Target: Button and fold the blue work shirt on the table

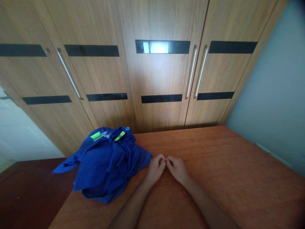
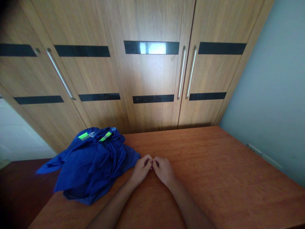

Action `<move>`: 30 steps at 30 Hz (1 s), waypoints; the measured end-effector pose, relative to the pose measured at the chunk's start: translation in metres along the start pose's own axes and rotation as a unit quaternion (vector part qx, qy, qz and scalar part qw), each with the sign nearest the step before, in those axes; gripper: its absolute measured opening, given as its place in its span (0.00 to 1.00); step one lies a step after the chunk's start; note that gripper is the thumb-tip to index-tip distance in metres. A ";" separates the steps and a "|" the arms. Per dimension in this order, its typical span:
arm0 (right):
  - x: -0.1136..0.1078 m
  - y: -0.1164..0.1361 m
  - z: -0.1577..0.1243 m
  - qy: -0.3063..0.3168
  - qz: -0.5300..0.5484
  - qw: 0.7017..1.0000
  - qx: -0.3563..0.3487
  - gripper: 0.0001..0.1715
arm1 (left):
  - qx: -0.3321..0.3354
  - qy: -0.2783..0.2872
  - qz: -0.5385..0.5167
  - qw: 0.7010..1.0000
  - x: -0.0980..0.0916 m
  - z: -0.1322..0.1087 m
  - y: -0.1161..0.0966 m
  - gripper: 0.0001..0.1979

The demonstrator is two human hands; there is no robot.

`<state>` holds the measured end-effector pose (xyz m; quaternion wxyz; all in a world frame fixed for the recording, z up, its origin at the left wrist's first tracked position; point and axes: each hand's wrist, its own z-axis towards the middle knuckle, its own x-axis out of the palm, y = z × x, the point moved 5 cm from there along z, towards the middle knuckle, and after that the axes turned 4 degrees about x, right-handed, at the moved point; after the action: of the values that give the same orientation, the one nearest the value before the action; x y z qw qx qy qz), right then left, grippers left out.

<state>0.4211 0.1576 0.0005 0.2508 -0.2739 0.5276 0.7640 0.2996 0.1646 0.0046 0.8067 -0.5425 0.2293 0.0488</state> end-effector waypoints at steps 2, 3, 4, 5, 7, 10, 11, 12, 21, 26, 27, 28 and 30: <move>0.000 0.000 0.000 0.000 0.000 1.000 0.000 0.19 | -0.001 0.000 0.000 1.000 0.000 0.000 0.000 0.11; 0.000 0.000 0.000 0.000 0.000 1.000 0.000 0.19 | -0.002 0.000 0.000 1.000 0.000 0.000 0.000 0.11; 0.000 0.000 0.000 0.000 0.000 1.000 0.000 0.19 | -0.003 0.000 -0.001 1.000 0.000 0.000 0.000 0.11; 0.000 0.000 0.000 0.000 0.001 1.000 0.000 0.19 | -0.003 0.000 -0.001 1.000 0.000 0.000 0.000 0.11; 0.000 0.000 0.000 0.002 0.002 1.000 -0.002 0.19 | -0.004 -0.001 -0.002 1.000 0.000 0.000 0.001 0.11; 0.000 0.000 0.000 0.002 0.005 1.000 -0.004 0.19 | -0.005 -0.001 -0.003 1.000 0.001 0.000 0.001 0.11; 0.000 -0.001 0.000 0.001 0.005 1.000 -0.004 0.18 | -0.005 -0.001 -0.004 1.000 0.001 0.000 0.001 0.11; 0.000 -0.001 0.000 0.001 0.005 1.000 -0.003 0.18 | -0.006 0.000 -0.004 1.000 0.001 0.000 0.001 0.11; -0.001 0.000 0.000 -0.001 0.005 1.000 0.000 0.18 | -0.006 0.000 -0.003 1.000 0.000 0.000 0.000 0.11; 0.000 -0.001 0.000 0.001 0.003 1.000 -0.003 0.18 | -0.011 -0.002 0.000 1.000 0.000 0.001 0.001 0.12; 0.000 -0.001 0.000 0.001 0.003 1.000 -0.004 0.18 | -0.012 -0.003 0.000 1.000 0.000 0.001 0.001 0.11; 0.000 -0.001 0.000 0.001 0.002 1.000 -0.004 0.18 | -0.012 -0.003 0.000 1.000 0.000 0.001 0.000 0.11; -0.001 0.000 0.000 0.001 0.003 1.000 -0.005 0.18 | -0.012 -0.005 0.000 1.000 0.000 0.001 0.000 0.11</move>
<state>0.4215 0.1576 0.0010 0.2471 -0.2743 0.5248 0.7670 0.3001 0.1656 0.0049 0.8009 -0.5524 0.2249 0.0539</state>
